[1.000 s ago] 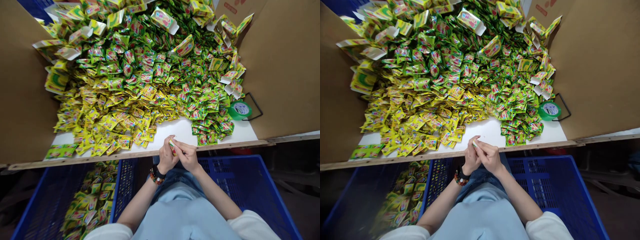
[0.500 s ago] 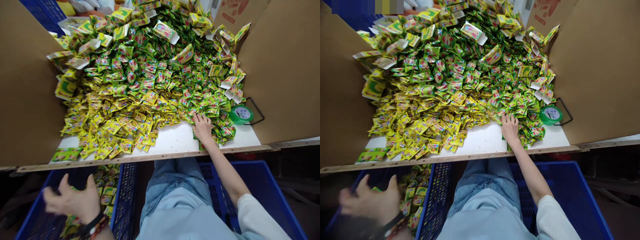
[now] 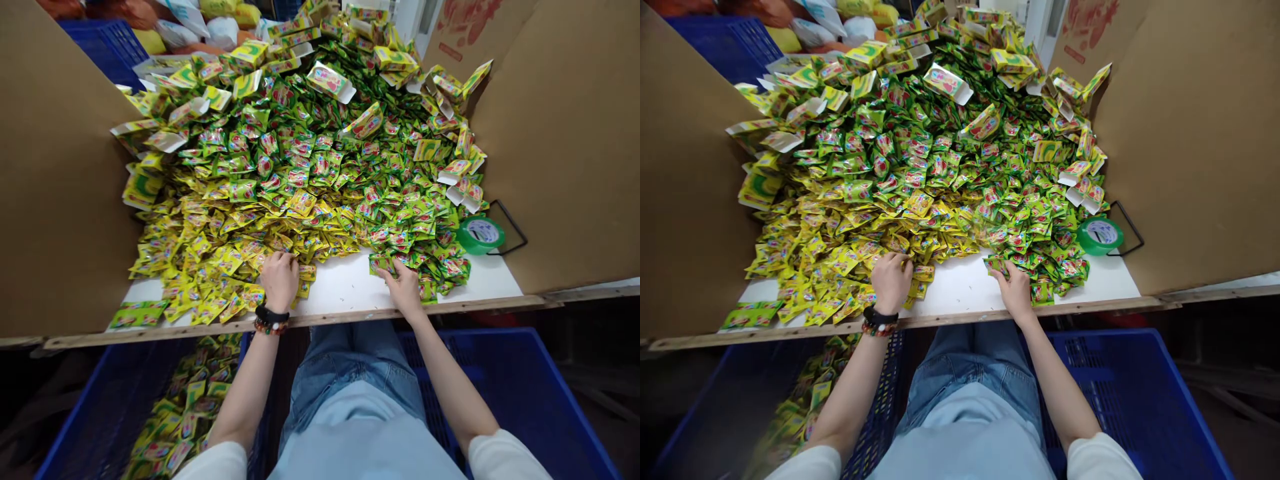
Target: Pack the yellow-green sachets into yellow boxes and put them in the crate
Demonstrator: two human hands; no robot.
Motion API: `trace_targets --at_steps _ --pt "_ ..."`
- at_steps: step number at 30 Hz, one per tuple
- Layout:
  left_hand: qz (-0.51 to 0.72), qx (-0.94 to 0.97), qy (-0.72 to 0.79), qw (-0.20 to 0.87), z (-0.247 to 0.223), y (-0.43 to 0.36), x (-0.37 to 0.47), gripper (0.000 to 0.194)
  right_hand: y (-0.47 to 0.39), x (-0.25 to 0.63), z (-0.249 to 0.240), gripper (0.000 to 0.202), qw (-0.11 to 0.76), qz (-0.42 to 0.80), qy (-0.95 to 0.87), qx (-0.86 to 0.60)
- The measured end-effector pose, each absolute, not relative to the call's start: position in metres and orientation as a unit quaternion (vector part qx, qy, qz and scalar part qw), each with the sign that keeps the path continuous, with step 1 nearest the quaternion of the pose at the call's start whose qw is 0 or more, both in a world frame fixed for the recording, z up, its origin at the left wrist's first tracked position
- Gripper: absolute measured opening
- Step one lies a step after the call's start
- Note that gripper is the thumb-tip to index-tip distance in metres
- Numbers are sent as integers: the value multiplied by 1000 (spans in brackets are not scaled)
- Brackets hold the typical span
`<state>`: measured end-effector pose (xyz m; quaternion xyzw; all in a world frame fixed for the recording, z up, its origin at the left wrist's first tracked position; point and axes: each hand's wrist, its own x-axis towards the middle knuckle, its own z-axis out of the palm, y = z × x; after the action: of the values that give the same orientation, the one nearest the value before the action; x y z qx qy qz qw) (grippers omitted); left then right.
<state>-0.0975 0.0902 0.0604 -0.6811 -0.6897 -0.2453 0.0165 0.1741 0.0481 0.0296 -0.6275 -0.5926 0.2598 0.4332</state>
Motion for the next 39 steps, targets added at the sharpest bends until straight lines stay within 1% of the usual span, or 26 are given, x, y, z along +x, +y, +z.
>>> trace_targets --at_steps 2,4,7,11,15,18,21,22,23,24,25,26,27,29,30,31,33,34,36,38,39 --pt "-291 -685 -667 -20 66 77 -97 22 45 164 39 27 463 404 -559 -556" --pt "-319 -699 -631 -108 70 65 -87 24 44 149 48 31 482 524 -525 -466" --pt "-357 -724 -537 -247 72 56 -67 24 45 125 56 33 510 595 -463 -414" --pt "-406 -716 -470 -318 71 54 -48 30 44 108 58 37 496 644 -385 -437" --pt "-396 -717 -439 -369 70 52 -40 35 41 119 61 44 529 618 -334 -477" --pt "-345 -773 -386 -367 73 65 -30 41 40 144 64 46 507 621 -363 -476" --pt "-232 -850 -303 -363 87 115 -12 30 40 172 63 36 486 629 -389 -466" --pt "-210 -865 -299 -343 96 142 -4 27 40 179 62 34 494 624 -386 -468" --pt "-214 -872 -317 -306 107 173 5 25 38 185 60 33 506 615 -379 -472" --pt "-252 -865 -358 -244 119 207 15 23 37 188 58 33 518 606 -372 -476" --pt "-317 -840 -404 -173 132 243 25 21 34 191 56 34 530 597 -366 -479" --pt "-386 -808 -430 -113 146 279 36 25 31 191 54 34 539 589 -362 -481" --pt "-433 -786 -435 -79 158 314 45 34 28 191 53 34 548 582 -358 -483" --pt "-464 -760 -449 -70 179 370 60 48 20 190 50 35 553 579 -356 -482" --pt "-454 -758 -460 -85 187 391 65 49 17 190 48 37 548 584 -358 -480" --pt "-438 -756 -474 -105 192 405 68 45 15 190 47 38 545 588 -358 -479" --pt "-430 -742 -494 -142 195 413 67 32 13 192 43 37 556 581 -343 -485" --pt "-451 -725 -495 -160 193 407 64 28 14 193 42 35 576 569 -325 -489" --pt "-524 -675 -471 -220 186 376 53 28 18 195 42 32 630 533 -276 -492" --pt "-567 -622 -419 -342 176 322 39 36 26 194 47 32 680 512 -228 -472" --pt "-561 -597 -390 -421 170 290 32 39 30 192 51 32 700 510 -209 -454"
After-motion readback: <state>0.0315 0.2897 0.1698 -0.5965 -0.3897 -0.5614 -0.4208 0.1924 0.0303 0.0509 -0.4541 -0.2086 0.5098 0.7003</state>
